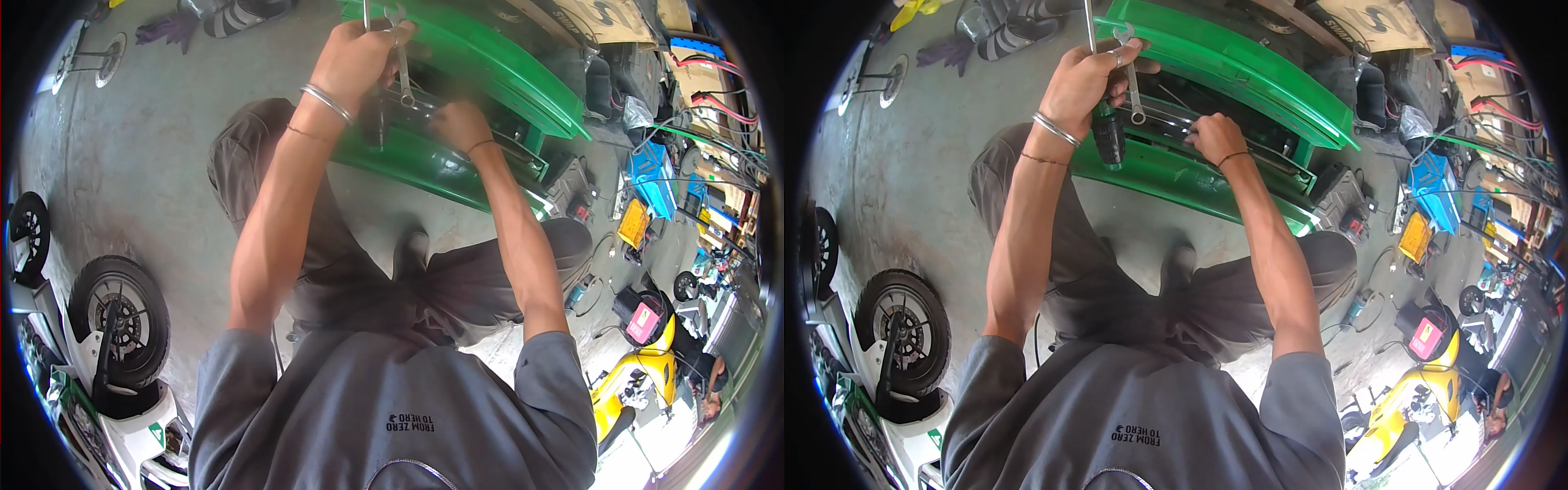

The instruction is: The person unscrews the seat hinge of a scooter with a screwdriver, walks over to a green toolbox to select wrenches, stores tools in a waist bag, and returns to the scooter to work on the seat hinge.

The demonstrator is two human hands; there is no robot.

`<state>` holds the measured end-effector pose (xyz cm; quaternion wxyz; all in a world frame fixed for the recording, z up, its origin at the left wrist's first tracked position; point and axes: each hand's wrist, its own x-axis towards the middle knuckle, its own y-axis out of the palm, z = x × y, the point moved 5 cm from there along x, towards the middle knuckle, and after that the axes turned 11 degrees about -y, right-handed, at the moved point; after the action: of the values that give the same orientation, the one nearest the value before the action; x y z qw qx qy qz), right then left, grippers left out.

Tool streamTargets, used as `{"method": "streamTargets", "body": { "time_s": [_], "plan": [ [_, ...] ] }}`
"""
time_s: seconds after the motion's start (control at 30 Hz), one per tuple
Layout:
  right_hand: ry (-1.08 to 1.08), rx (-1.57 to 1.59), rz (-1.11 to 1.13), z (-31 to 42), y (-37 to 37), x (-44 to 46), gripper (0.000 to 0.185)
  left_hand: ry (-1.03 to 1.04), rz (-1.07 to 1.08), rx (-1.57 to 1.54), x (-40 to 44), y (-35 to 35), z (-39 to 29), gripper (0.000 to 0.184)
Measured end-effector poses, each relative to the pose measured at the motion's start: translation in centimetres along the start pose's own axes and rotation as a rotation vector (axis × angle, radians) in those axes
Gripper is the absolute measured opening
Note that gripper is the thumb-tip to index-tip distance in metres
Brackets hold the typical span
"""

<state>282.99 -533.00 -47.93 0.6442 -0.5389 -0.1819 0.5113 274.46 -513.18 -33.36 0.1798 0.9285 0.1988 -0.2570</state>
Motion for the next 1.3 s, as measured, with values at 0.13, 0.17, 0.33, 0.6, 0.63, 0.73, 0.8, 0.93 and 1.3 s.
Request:
{"method": "streamTargets", "body": {
  "time_s": [0.13, 0.17, 0.33, 0.6, 0.63, 0.73, 0.8, 0.93, 1.3],
  "plan": [
    [0.008, 0.129, -0.106, -0.7, -0.1, -1.1, 0.016, -0.001, -0.003, -0.013, 0.8, -0.1, 0.1, 0.033],
    [0.000, 0.176, -0.146, -0.8, -0.3, -1.1, 0.016, 0.003, -0.010, -0.012, 0.8, 0.0, -0.1, 0.032],
    [0.068, 0.092, -0.069, -0.3, -0.3, -0.4, 0.018, 0.000, -0.006, 0.003, 0.4, 0.2, -0.2, 0.031],
    [0.174, -0.025, -0.077, -0.7, -1.0, -1.0, 0.031, 0.005, -0.020, 0.028, 0.7, 0.4, 0.0, 0.031],
    [0.146, 0.084, -0.092, -0.2, -1.2, -1.0, 0.030, 0.008, -0.020, 0.030, 0.6, 0.4, 0.0, 0.031],
    [0.017, 0.259, -0.084, 0.9, -0.9, 0.2, 0.028, 0.008, -0.021, 0.024, 0.3, 0.4, -0.1, 0.031],
    [-0.072, 0.327, -0.058, 1.0, -0.2, 0.9, 0.028, 0.023, 0.017, -0.019, 0.1, 0.5, -0.2, 0.031],
    [-0.197, 0.155, 0.216, 1.2, -0.1, 2.8, 0.032, 0.013, -0.008, 0.008, 0.3, 0.3, -0.3, 0.029],
    [-0.211, -0.099, 0.415, 5.7, -4.8, 2.3, 0.037, 0.008, -0.001, -0.006, 0.1, -0.1, 0.0, 0.030]
  ]
}}
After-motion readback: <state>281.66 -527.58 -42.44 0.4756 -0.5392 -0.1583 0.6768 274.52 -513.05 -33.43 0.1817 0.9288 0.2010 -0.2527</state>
